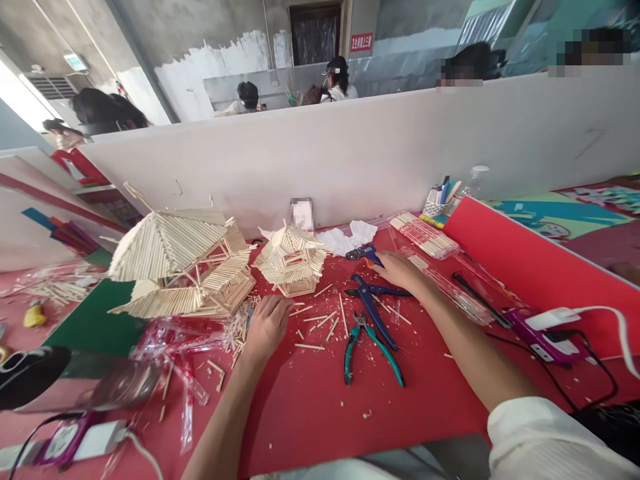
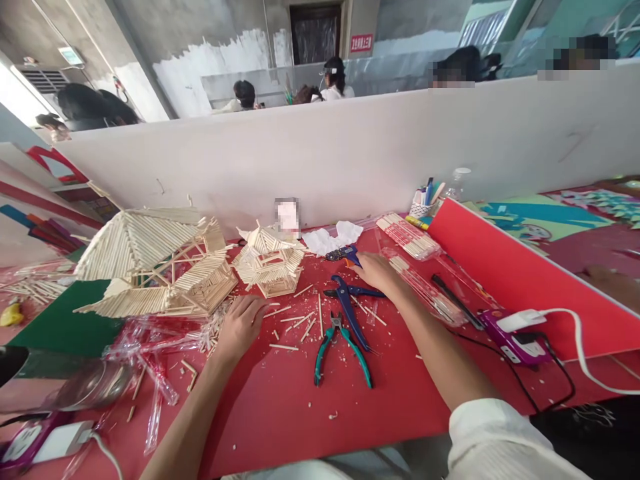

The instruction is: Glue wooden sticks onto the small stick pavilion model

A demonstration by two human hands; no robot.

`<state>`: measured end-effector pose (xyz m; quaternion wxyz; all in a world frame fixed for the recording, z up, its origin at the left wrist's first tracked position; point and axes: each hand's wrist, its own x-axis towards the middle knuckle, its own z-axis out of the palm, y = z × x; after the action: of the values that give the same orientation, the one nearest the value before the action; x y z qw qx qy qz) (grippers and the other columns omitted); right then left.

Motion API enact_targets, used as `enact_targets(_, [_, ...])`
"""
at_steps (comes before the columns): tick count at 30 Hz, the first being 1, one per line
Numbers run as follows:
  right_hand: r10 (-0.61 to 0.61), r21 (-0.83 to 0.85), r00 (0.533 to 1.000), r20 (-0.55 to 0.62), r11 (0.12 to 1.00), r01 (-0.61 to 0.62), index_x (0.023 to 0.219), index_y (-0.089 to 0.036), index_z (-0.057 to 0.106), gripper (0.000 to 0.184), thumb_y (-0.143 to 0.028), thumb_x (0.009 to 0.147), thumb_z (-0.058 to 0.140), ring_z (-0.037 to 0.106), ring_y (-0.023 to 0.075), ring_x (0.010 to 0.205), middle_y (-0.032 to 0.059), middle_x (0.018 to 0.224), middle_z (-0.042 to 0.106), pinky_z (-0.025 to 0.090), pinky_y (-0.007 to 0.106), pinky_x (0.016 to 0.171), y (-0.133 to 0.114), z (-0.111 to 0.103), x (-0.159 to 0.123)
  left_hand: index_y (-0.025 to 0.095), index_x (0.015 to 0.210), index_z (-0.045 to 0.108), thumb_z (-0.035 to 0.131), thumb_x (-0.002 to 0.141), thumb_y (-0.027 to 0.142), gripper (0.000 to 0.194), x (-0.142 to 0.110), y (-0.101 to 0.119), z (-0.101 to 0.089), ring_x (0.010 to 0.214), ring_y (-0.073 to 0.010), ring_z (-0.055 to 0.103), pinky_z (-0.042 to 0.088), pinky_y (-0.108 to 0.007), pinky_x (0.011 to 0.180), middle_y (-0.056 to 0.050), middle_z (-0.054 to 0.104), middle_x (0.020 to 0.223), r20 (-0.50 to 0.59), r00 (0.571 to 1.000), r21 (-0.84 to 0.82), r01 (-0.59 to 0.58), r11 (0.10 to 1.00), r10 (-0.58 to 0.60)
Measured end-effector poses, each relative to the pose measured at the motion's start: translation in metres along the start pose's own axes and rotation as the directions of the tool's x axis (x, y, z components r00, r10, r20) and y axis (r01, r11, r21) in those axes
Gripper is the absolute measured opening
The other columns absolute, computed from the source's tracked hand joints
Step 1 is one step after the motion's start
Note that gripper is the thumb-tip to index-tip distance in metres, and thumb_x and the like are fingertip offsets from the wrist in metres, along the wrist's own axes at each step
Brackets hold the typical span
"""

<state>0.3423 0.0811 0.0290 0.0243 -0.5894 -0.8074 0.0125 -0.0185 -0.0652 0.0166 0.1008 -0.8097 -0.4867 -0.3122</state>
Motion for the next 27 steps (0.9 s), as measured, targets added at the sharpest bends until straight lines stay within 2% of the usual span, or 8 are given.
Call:
enact_targets(5, [0.063,-0.028,0.998,0.012,0.998,-0.063,0.121,-0.010,0.061,0.031,-0.031,0.103,0.048,0.066,0.0308,0.111,0.0205,0.120,0.067,0.045,0.034,0.092,-0.008,0.010,0.003,0.021,0.112,0.066,0.050,0.097,0.011,0.024,0.001,0.002,0.011,0.092,-0.0199,0.068,0.052,-0.030,0.083,-0.008,0.073,0.105,-0.034,0.999,0.082,0.029,0.996,-0.026])
enact_targets(9, [0.057,-0.037,0.998,0.019,0.998,-0.057,0.118,-0.010,0.062,0.028,-0.027,0.102,0.045,0.065,0.0296,0.110,0.0194,0.118,0.067,0.046,0.034,0.090,-0.013,0.014,0.003,0.021,0.118,0.065,0.049,0.092,0.002,0.036,0.004,0.006,0.013,0.089,-0.0188,0.071,0.052,-0.027,0.073,-0.008,0.073,0.112,0.011,1.000,0.173,0.012,0.985,-0.014])
enact_targets(13, [0.072,-0.023,0.997,0.034,0.997,-0.072,0.118,-0.010,0.062,0.032,-0.029,0.102,0.043,0.064,0.0295,0.111,0.0202,0.118,0.066,0.047,0.034,0.092,-0.013,0.017,0.004,0.021,0.120,0.066,0.046,0.091,0.002,0.040,0.011,0.012,0.012,0.083,-0.0178,0.071,0.049,-0.025,0.062,-0.009,0.073,0.114,0.071,0.997,0.253,0.022,0.967,-0.041])
enact_targets(22, [0.075,0.027,0.997,0.025,0.997,-0.076,0.119,-0.010,0.064,0.032,-0.029,0.099,0.047,0.064,0.0294,0.111,0.0208,0.119,0.067,0.046,0.035,0.096,-0.010,0.016,0.004,0.023,0.119,0.066,0.044,0.096,0.010,0.034,0.028,0.014,0.018,0.074,-0.0170,0.068,0.042,-0.028,0.057,-0.008,0.074,0.108,0.103,0.988,0.277,0.082,0.957,-0.115])
enact_targets(27, [0.075,0.037,0.997,0.015,0.997,-0.075,0.117,-0.009,0.064,0.032,-0.027,0.098,0.047,0.064,0.0306,0.110,0.0210,0.118,0.067,0.047,0.035,0.093,-0.010,0.017,0.004,0.024,0.122,0.065,0.043,0.096,0.008,0.038,0.024,0.015,0.018,0.073,-0.0173,0.067,0.040,-0.029,0.054,-0.006,0.073,0.117,0.119,0.983,0.264,0.106,0.959,-0.141])
